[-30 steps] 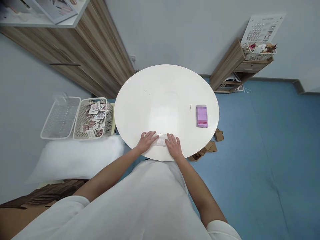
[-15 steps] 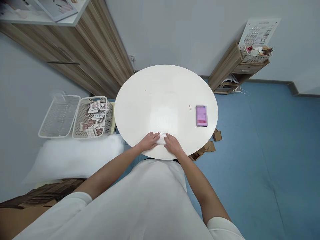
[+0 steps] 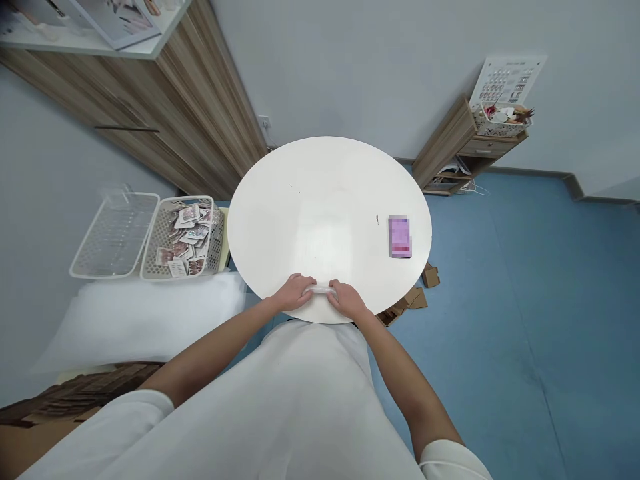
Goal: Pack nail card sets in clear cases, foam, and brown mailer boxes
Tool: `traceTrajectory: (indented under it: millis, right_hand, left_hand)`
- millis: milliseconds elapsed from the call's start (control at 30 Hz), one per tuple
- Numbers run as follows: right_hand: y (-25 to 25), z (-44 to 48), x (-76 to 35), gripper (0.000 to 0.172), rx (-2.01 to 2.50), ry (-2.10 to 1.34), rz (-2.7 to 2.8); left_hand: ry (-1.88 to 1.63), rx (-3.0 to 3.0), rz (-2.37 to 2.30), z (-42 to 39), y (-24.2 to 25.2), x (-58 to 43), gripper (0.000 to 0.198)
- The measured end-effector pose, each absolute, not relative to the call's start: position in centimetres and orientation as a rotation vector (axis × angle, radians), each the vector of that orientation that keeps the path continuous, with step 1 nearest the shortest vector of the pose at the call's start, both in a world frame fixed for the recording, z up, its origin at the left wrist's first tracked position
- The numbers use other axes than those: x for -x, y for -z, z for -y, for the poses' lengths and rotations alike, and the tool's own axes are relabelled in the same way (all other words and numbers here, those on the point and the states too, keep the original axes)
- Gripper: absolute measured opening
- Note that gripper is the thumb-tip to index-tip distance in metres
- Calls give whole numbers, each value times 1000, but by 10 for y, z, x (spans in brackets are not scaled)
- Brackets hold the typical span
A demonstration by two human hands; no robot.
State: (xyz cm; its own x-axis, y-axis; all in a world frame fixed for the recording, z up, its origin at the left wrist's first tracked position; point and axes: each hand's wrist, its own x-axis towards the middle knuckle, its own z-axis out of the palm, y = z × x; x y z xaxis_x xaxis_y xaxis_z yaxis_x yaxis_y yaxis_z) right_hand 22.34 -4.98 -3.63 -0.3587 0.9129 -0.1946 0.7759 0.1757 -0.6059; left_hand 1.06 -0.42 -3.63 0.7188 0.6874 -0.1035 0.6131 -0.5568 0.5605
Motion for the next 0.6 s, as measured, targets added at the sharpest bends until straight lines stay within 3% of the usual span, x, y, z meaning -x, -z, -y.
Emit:
traceTrajectory:
  millis: [200,467,600]
  right_hand:
    - [26,22,-229,27,1660,-1036,2046]
    - [41,-13,-242,28,1719,-1432,1626]
    - [56,-23,-247,23,1851,-1390,1437]
  left_hand:
    - [-197,-2172,-1016,-24,31,-9,31]
    - [-182,-1648,-1190,-50,42,1,28]
    - [-134,-1490,-1396,-49,49,10,26]
